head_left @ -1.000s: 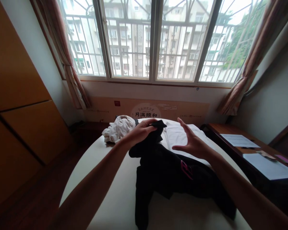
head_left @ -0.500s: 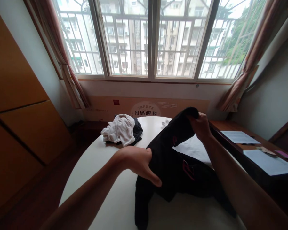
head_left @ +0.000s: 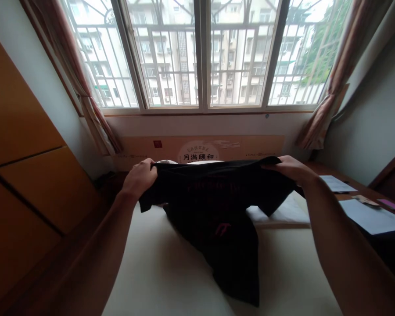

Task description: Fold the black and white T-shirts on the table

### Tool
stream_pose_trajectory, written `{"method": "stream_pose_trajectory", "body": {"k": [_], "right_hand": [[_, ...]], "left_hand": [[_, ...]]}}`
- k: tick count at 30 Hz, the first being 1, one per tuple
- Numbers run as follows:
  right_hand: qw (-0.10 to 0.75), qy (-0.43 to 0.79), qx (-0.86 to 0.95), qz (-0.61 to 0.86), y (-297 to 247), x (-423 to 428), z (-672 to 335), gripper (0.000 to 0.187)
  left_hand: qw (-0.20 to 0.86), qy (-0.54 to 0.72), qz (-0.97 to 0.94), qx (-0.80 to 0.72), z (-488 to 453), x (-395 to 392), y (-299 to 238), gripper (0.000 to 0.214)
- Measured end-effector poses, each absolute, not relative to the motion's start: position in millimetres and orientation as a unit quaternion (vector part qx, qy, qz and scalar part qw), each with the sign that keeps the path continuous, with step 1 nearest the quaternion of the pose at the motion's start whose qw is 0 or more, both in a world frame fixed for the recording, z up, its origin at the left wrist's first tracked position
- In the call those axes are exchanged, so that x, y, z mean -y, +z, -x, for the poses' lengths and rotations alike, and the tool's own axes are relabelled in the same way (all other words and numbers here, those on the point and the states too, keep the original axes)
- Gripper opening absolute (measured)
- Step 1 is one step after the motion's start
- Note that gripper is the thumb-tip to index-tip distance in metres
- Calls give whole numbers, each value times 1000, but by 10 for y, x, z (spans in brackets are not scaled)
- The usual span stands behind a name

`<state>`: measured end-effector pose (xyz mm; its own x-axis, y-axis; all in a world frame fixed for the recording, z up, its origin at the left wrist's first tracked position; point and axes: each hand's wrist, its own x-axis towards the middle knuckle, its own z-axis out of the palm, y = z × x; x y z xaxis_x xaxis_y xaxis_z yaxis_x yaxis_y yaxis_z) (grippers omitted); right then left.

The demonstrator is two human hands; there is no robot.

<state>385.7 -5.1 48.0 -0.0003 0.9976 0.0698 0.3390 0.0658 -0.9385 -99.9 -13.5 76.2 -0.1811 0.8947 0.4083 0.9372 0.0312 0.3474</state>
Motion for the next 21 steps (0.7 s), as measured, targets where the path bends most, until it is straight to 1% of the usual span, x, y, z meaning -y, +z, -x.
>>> {"method": "stream_pose_trajectory", "body": {"k": [2,4,7,10,12,15,16,18,21], "right_hand": [[375,458,610,526,567,163,-3884,50],[357,483,625,499,645,276,-3942,52],[374,488,626,479,673,349,-4065,51],[419,481,604,478,504,187,-4124,47],[475,441,581,492,286,-45,-4094,42],[577,287,509,570,-91,-432,-3997,31],[592,254,488,589,-201,-538,-3969,30],[598,238,469,605,-368,-686,-3937,33],[559,230,513,610,-445,-754,-3923,50]], "left_hand": [[89,-296,609,730,1052,130,798,30],[125,-331,591,725,1052,132,817,32],[158,-377,566,716,1017,61,781,35],[161,-372,553,728,998,-138,588,38],[143,-345,561,739,1006,-297,378,38],[105,-308,578,748,1032,-468,74,39],[99,-302,580,750,1037,-495,8,39],[101,-298,575,755,1035,-505,-34,39],[135,-324,560,750,1014,-453,120,35]]}}
